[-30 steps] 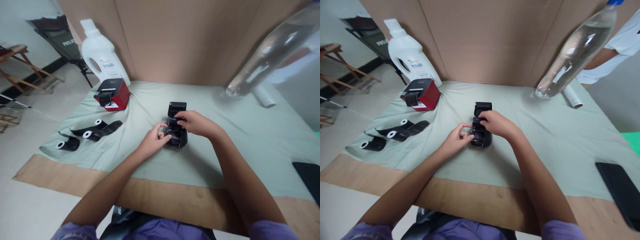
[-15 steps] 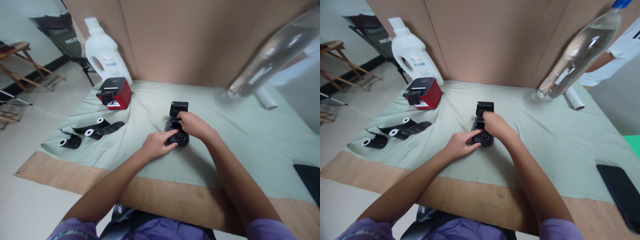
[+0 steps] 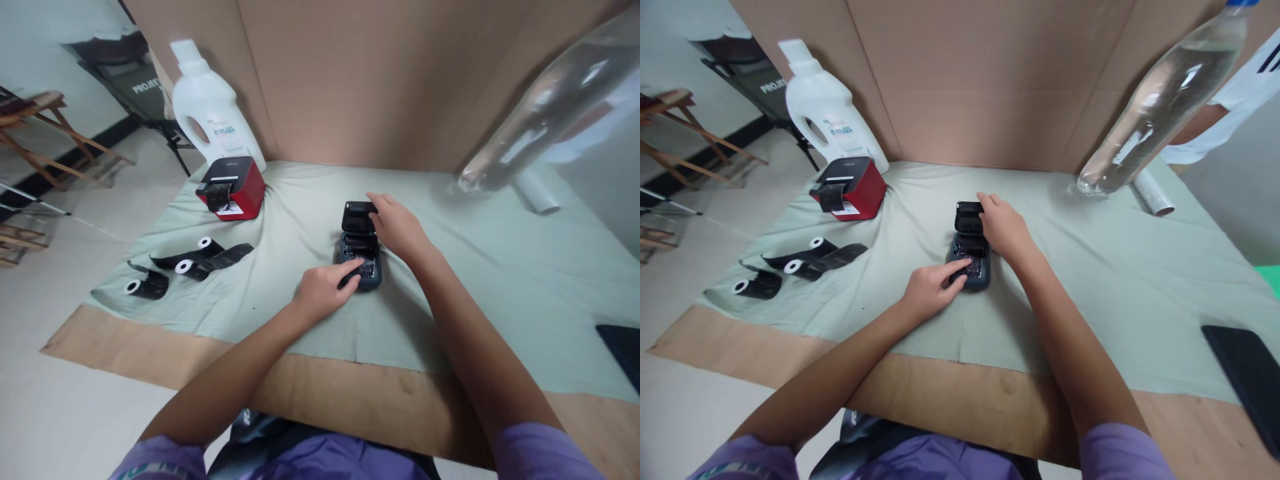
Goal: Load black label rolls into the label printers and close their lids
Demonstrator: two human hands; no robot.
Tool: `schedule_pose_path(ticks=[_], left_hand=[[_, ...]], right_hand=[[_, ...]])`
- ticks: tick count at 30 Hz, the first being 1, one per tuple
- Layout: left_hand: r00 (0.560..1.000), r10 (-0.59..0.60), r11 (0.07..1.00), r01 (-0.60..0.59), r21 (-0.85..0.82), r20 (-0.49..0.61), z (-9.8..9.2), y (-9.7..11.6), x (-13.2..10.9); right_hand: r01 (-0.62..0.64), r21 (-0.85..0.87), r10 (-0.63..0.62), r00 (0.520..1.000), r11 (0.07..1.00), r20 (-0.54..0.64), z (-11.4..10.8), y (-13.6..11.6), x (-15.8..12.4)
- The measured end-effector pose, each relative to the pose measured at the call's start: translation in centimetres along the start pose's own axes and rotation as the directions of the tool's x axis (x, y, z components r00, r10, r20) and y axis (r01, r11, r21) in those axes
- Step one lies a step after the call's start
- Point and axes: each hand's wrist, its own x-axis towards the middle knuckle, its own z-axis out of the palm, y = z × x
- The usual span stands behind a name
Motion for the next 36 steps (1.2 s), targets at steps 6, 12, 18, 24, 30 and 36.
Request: schedule_pose_path(ticks=[6, 12, 18, 24, 30, 36], left_hand=[[0.996, 0.081, 0.996, -0.082, -0.039, -0.025, 0.1, -0.6, 0.0], [0.989, 0.149, 0.988, -0.149, -0.032, 0.022, -0.4, -0.7, -0.1], [0.985, 0.171, 0.985, -0.171, -0.003, 0.037, -0.2, -0.7, -0.2], [0.968, 0.245, 0.969, -0.246, -0.008, -0.058, 0.3, -0.9, -0.1], [0.930, 0.359, 0.933, -0.359, 0.021, -0.080, 0.0, -1.1, -0.2], [0.773, 0.635, 0.772, -0.635, -0.025, -0.006, -0.3, -0.4, -0.6]], right_hand=[[0.120, 0.127, -0.137, 0.981, 0.985, 0.134, -1.4, 1.3, -0.9], [0.108, 0.108, -0.141, 0.919, 0.988, 0.369, -2.9, 0.6, -1.9], [-0.034, 0.086, -0.006, 0.905, 0.996, 0.426, -1.3, 0.8, -1.0], [-0.145, -0.064, 0.156, 0.823, 0.987, 0.545, -1.0, 0.1, 0.2], [-0.208, -0.071, 0.212, 0.808, 0.976, 0.550, -1.7, -1.0, -0.6], [-0.252, -0.228, 0.324, 0.868, 0.940, 0.377, 0.8, -6.9, -2.2]])
